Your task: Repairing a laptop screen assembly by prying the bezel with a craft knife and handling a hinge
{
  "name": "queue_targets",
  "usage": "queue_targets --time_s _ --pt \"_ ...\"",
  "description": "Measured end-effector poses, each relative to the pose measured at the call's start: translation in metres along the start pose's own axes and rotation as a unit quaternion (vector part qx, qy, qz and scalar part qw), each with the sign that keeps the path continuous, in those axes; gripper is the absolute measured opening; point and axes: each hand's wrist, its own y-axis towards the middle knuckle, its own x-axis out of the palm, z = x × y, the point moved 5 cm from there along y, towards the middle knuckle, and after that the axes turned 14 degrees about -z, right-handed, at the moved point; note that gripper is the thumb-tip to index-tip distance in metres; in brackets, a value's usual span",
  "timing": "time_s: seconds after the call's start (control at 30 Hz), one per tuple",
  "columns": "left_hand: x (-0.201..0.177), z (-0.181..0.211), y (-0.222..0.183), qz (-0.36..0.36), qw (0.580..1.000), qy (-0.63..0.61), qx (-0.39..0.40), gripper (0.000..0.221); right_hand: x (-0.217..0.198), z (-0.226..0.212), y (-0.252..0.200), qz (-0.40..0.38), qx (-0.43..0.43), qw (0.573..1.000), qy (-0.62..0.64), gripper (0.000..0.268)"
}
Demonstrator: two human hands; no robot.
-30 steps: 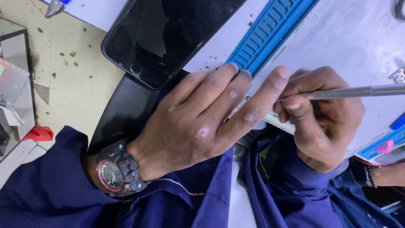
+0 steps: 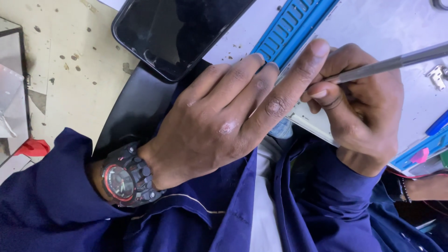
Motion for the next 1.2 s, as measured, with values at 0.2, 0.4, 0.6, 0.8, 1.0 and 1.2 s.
queue_targets --time_s 0.2,0.4,0.6,0.8,1.0,1.2 --pt "0.000 0.000 -0.001 -0.005 1.000 0.004 0.001 0.035 -0.001 -0.001 0.002 -0.012 -0.015 1.000 -0.023 0.023" --pt "0.001 0.001 -0.001 -0.007 1.000 0.010 -0.001 0.037 -0.001 -0.005 0.001 -0.006 0.012 0.997 -0.070 0.026" --pt "0.003 0.002 -0.001 -0.008 1.000 0.013 0.001 0.038 -0.005 -0.006 0.001 -0.036 0.035 0.990 -0.131 0.026" --pt "0.004 0.003 0.002 -0.011 0.999 0.032 0.001 0.037 0.001 -0.006 -0.003 -0.030 -0.039 0.992 -0.119 0.010" --pt "0.001 0.004 0.002 -0.014 0.999 0.045 0.002 0.045 0.003 -0.001 -0.004 0.055 -0.039 0.997 -0.025 0.023" --pt "-0.002 0.003 0.001 -0.018 1.000 0.024 0.002 0.041 0.005 -0.002 -0.002 0.046 -0.041 0.998 0.024 0.022"
